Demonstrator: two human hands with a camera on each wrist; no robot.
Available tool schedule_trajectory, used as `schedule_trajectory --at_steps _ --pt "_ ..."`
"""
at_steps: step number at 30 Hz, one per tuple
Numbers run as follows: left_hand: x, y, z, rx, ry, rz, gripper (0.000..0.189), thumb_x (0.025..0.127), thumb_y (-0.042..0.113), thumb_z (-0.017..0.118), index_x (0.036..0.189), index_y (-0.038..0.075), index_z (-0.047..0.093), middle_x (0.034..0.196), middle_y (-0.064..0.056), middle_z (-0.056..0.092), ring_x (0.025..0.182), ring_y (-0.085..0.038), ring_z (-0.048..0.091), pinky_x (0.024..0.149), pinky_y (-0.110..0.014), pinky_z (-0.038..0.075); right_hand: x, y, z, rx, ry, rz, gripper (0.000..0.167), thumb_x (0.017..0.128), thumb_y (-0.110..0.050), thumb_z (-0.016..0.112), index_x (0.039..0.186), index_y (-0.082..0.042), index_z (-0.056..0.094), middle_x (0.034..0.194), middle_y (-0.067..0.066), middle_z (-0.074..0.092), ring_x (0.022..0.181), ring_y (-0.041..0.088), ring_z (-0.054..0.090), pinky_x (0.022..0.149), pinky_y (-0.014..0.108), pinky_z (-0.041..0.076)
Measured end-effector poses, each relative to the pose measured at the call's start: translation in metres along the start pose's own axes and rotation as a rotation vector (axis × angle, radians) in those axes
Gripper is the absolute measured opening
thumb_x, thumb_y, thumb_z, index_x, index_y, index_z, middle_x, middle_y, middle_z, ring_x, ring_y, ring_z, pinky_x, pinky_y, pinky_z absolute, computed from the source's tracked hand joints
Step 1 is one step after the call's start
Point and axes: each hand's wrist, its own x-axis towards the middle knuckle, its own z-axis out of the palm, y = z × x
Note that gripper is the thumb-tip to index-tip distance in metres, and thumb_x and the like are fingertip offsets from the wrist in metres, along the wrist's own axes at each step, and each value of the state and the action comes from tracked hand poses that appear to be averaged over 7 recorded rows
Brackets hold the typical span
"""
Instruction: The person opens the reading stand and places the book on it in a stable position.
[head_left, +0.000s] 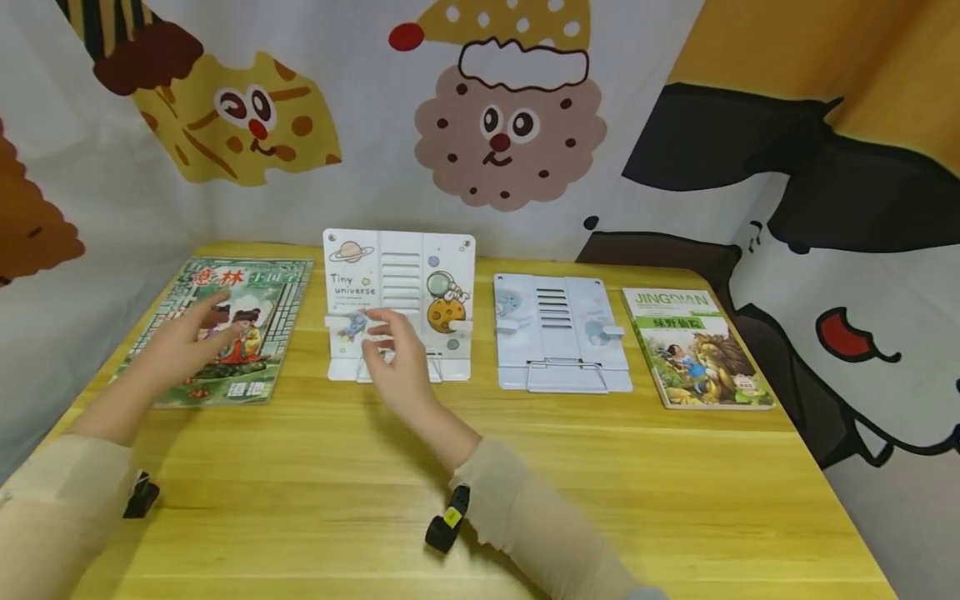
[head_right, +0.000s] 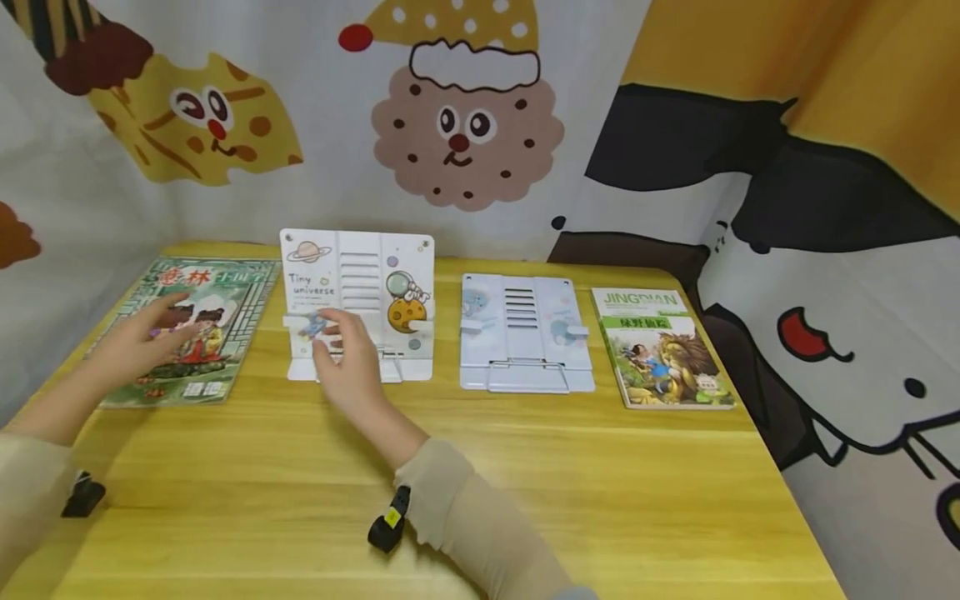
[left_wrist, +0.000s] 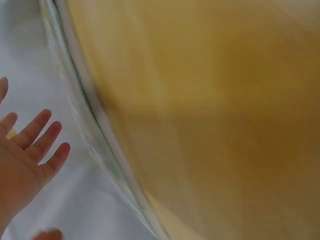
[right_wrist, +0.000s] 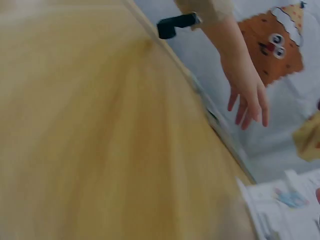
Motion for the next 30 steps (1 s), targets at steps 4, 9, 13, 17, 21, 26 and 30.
schedule_trajectory --at_steps 4,9,13,17,21,26,30 --pt "-0.014 -0.028 -0.008 -0.024 0.012 -0.026 0.076 0.1 0.039 0.046 0.153 0.002 0.005 0.136 -0.042 0.031 0.118 -0.06 0.032 0.083 -0.07 0.036 -0.013 0.001 0.026 0.085 -0.112 0.143 0.038 0.088 0.008 0.059 0.125 0.002 0.052 0.118 0.016 0.06 0.095 0.018 0.063 0.083 0.021 0.05" --pt "-0.025 -0.055 -0.018 -0.002 0.013 -0.082 0.076 0.101 0.039 0.044 0.151 -0.002 0.005 0.136 -0.045 0.026 0.117 -0.064 0.026 0.084 -0.075 0.028 -0.025 0.015 0.058 0.125 -0.242 0.335 0.042 0.092 -0.003 0.061 0.133 -0.006 0.049 0.128 0.009 0.056 0.099 0.004 0.058 0.085 0.016 0.047" --pt "-0.03 -0.065 -0.024 -0.023 -0.012 -0.109 0.078 0.101 0.039 0.043 0.151 -0.002 0.0 0.138 -0.047 0.018 0.119 -0.066 0.021 0.085 -0.077 0.023 -0.032 0.013 0.076 0.13 -0.33 0.432 0.05 0.094 -0.013 0.062 0.14 -0.01 0.044 0.138 0.003 0.05 0.11 0.007 0.055 0.089 0.018 0.046" --pt "-0.034 -0.071 -0.028 -0.031 -0.037 -0.156 0.083 0.1 0.044 0.043 0.151 0.002 -0.007 0.142 -0.046 0.009 0.121 -0.067 0.014 0.087 -0.078 0.019 -0.032 0.011 0.089 0.098 -0.413 0.481 0.058 0.094 -0.021 0.063 0.146 -0.013 0.037 0.142 0.005 0.045 0.121 0.013 0.05 0.095 0.021 0.043" --pt "-0.038 -0.077 -0.031 -0.014 -0.042 -0.211 0.088 0.098 0.049 0.044 0.15 0.004 -0.011 0.143 -0.045 0.006 0.121 -0.068 0.012 0.088 -0.078 0.017 -0.028 0.008 0.096 0.092 -0.475 0.493 0.064 0.094 -0.025 0.062 0.149 -0.014 0.03 0.147 0.008 0.038 0.127 0.017 0.045 0.099 0.022 0.039" --pt "-0.04 -0.081 -0.032 -0.024 -0.054 -0.257 0.092 0.096 0.052 0.046 0.149 0.007 -0.014 0.142 -0.046 0.005 0.122 -0.067 0.011 0.089 -0.077 0.018 -0.022 0.007 0.1 0.091 -0.534 0.528 0.069 0.095 -0.027 0.06 0.152 -0.019 0.023 0.151 0.006 0.032 0.131 0.017 0.04 0.102 0.022 0.036" --pt "-0.041 -0.083 -0.031 -0.083 -0.071 -0.303 0.094 0.094 0.056 0.047 0.149 0.012 -0.016 0.143 -0.045 0.001 0.125 -0.065 0.009 0.09 -0.077 0.019 -0.019 0.006 0.101 0.118 -0.564 0.537 0.071 0.096 -0.025 0.059 0.154 -0.017 0.018 0.154 0.004 0.025 0.134 0.016 0.035 0.104 0.021 0.033"
